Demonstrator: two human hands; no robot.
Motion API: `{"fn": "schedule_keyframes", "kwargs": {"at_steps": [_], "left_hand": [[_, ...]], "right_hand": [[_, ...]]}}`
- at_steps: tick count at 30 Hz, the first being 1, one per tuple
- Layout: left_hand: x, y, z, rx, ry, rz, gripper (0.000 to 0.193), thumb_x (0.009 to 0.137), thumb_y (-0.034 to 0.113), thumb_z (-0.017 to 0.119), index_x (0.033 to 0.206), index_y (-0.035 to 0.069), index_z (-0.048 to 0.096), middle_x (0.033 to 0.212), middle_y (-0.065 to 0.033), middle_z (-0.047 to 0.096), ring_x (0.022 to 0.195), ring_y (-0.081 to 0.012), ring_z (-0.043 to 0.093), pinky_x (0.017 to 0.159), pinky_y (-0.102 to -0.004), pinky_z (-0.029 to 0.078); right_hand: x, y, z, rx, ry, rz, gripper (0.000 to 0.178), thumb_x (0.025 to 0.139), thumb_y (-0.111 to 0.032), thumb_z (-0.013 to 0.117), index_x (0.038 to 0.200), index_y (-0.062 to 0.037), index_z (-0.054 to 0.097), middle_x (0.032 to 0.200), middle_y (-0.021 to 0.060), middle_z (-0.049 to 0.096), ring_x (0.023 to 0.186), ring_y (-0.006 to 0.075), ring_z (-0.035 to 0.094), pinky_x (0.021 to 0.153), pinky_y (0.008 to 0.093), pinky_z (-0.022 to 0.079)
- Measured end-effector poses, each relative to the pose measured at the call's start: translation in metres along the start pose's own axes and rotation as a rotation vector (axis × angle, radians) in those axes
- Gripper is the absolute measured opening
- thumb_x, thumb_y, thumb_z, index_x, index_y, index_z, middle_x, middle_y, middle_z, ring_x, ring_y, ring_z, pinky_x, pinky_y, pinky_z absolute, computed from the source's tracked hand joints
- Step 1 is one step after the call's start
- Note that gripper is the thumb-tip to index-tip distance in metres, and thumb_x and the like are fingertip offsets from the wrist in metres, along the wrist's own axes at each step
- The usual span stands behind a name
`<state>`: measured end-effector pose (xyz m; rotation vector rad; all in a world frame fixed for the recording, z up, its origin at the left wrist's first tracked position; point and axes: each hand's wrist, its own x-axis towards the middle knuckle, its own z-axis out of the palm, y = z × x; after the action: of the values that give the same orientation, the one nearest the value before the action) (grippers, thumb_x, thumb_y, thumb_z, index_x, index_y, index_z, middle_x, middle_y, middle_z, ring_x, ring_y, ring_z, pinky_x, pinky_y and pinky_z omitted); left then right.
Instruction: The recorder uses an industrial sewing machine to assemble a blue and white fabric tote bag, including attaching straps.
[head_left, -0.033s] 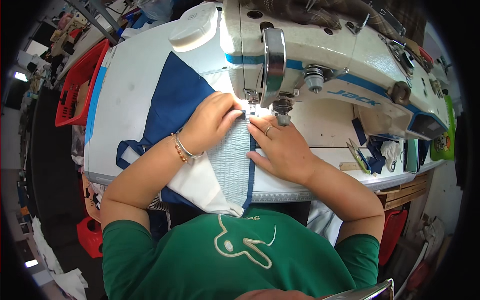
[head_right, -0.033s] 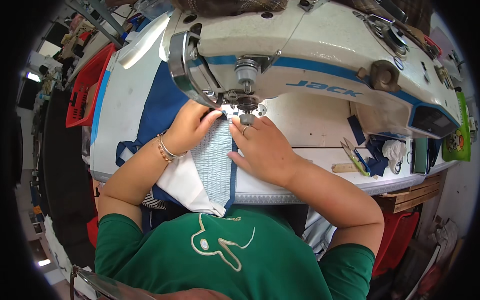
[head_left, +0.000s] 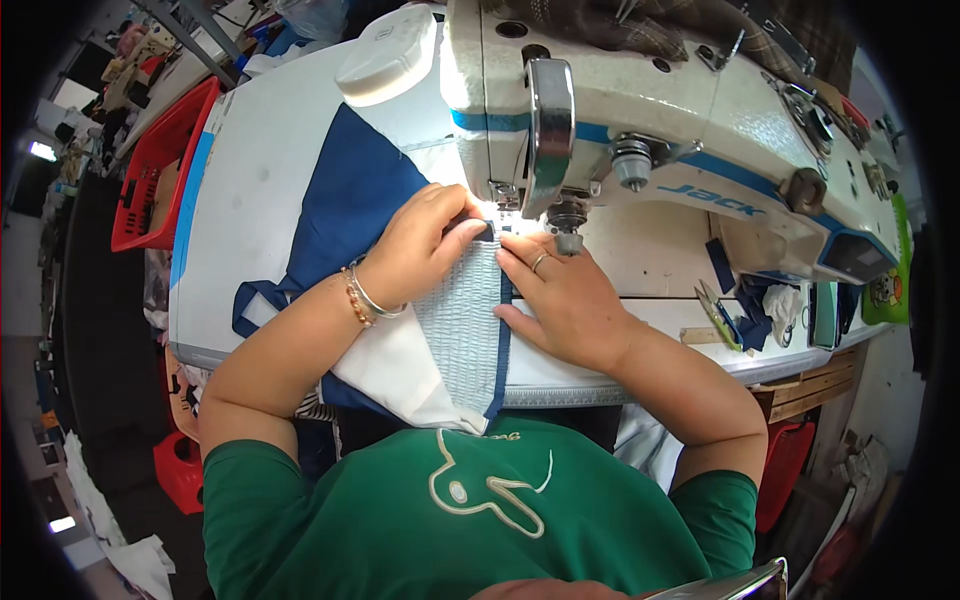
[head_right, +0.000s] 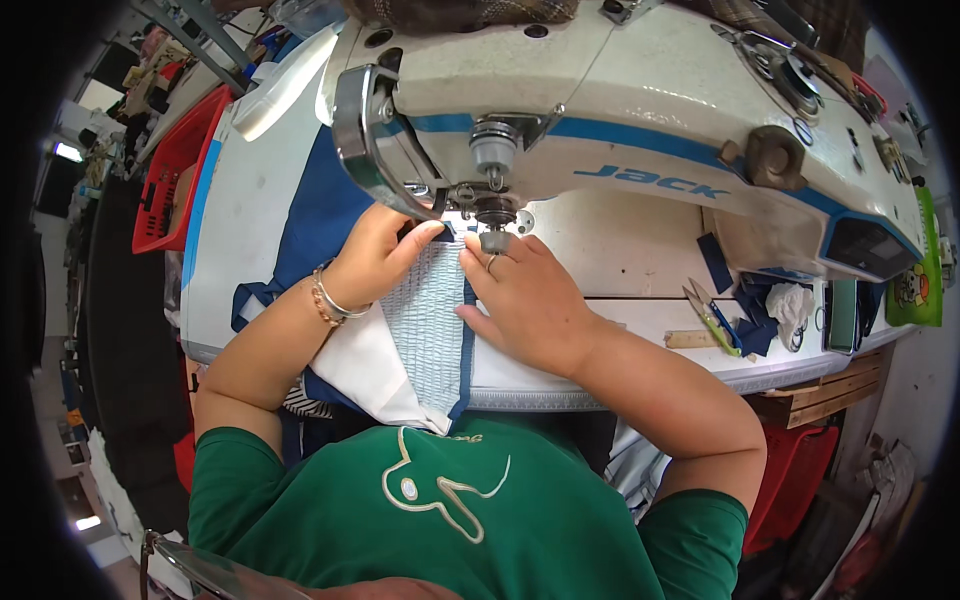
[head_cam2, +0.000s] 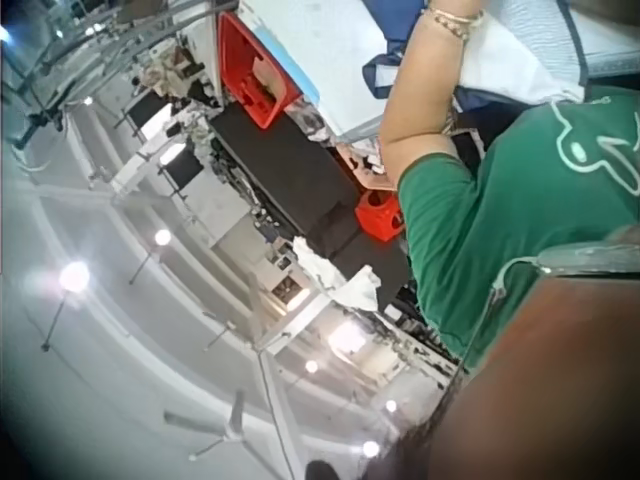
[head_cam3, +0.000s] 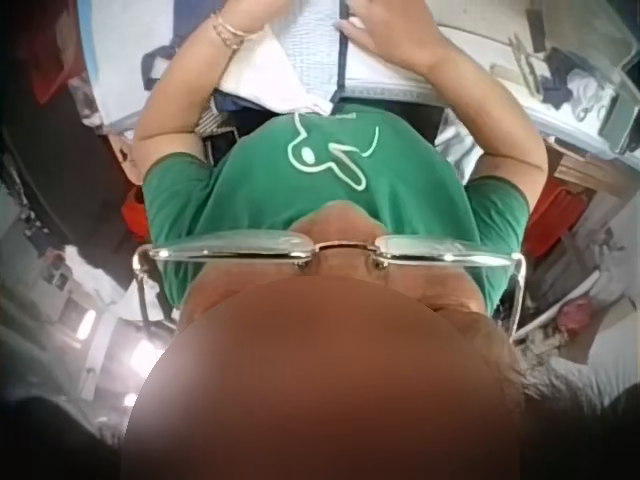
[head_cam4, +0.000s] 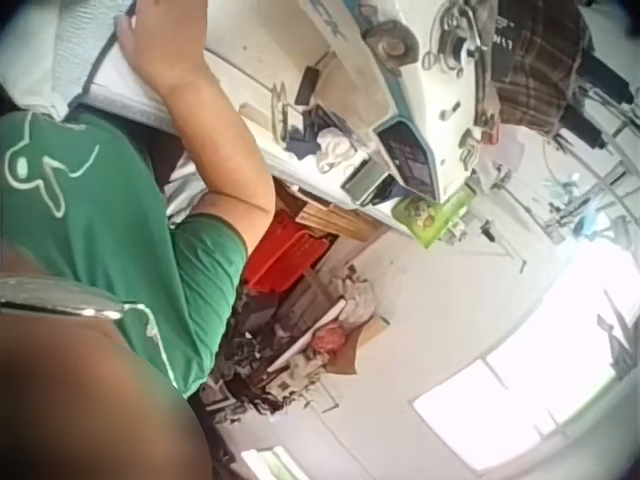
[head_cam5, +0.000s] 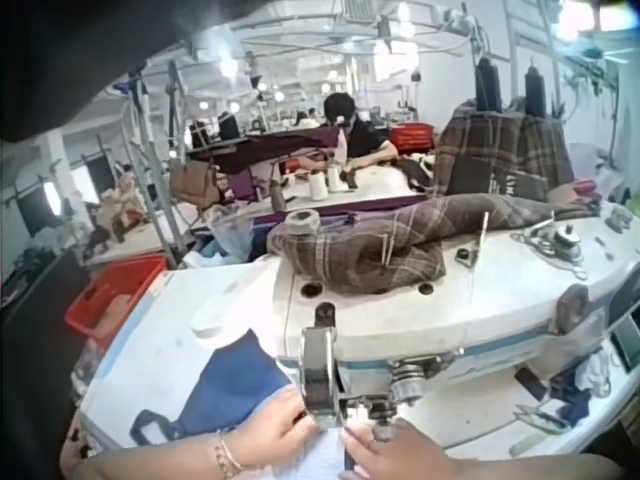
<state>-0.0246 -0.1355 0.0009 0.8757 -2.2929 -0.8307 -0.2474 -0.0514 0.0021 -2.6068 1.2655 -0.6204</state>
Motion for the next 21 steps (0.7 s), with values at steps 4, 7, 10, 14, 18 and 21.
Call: {"fn": "schedule_keyframes", "kwargs": {"at_steps": [4, 7, 10, 14, 18, 21], "left_hand": [[0.008, 0.004, -0.007, -0.391, -0.188, -0.387, 0.017, 0.097, 0.017, 0.067, 0.101, 0.0, 0.064, 0.089, -0.0084, 0.063, 0.081, -0.0159, 0.057, 0.074, -0.0328, 0.047], [0.014, 0.009, -0.003, -0.279, -0.151, -0.43, 0.02, 0.095, 0.017, 0.07, 0.095, -0.002, 0.065, 0.089, -0.0105, 0.063, 0.079, -0.023, 0.059, 0.075, -0.0365, 0.048], [0.02, 0.016, 0.002, -0.057, -0.134, -0.367, 0.023, 0.091, 0.018, 0.072, 0.086, -0.004, 0.066, 0.088, -0.015, 0.064, 0.079, -0.0314, 0.061, 0.076, -0.0406, 0.049], [0.028, 0.028, 0.001, 0.071, -0.154, -0.424, 0.029, 0.088, 0.019, 0.073, 0.075, -0.006, 0.069, 0.086, -0.0259, 0.069, 0.085, -0.0386, 0.064, 0.077, -0.0447, 0.05], [0.036, 0.041, -0.005, 0.141, -0.224, -0.465, 0.025, 0.088, 0.019, 0.073, 0.086, -0.006, 0.069, 0.088, -0.0242, 0.07, 0.085, -0.0399, 0.067, 0.075, -0.0463, 0.052], [0.036, 0.05, -0.005, 0.259, -0.238, -0.542, 0.025, 0.089, 0.021, 0.074, 0.091, -0.003, 0.069, 0.086, -0.0201, 0.071, 0.082, -0.0383, 0.069, 0.073, -0.0456, 0.053]], "right_hand": [[-0.005, -0.004, -0.001, -0.027, -0.027, 0.057, 0.052, 0.088, -0.029, 0.074, 0.129, 0.0003, 0.062, 0.134, 0.011, 0.058, 0.111, 0.0291, 0.062, 0.095, 0.0445, 0.047], [-0.006, -0.006, 0.001, -0.001, -0.015, 0.043, 0.052, 0.088, -0.03, 0.074, 0.129, 0.0003, 0.062, 0.129, 0.011, 0.059, 0.105, 0.029, 0.064, 0.095, 0.0453, 0.047], [-0.006, -0.007, 0.001, -0.043, 0.011, -0.006, 0.051, 0.088, -0.03, 0.073, 0.128, 0.0008, 0.063, 0.127, 0.0118, 0.061, 0.102, 0.0297, 0.065, 0.096, 0.0455, 0.046], [-0.006, -0.007, -0.001, -0.022, -0.009, 0.006, 0.05, 0.088, -0.028, 0.073, 0.127, 0.0021, 0.064, 0.124, 0.0133, 0.062, 0.105, 0.0301, 0.064, 0.096, 0.0451, 0.046], [-0.004, -0.006, -0.002, 0.017, 0.053, -0.028, 0.049, 0.084, -0.026, 0.075, 0.121, 0.0056, 0.067, 0.106, 0.0118, 0.067, 0.108, 0.0281, 0.06, 0.094, 0.0414, 0.047], [-0.003, -0.006, -0.001, 0.03, 0.091, -0.042, 0.048, 0.081, -0.025, 0.077, 0.117, 0.0068, 0.068, 0.096, 0.0105, 0.07, 0.108, 0.0265, 0.058, 0.093, 0.0389, 0.047]]}}
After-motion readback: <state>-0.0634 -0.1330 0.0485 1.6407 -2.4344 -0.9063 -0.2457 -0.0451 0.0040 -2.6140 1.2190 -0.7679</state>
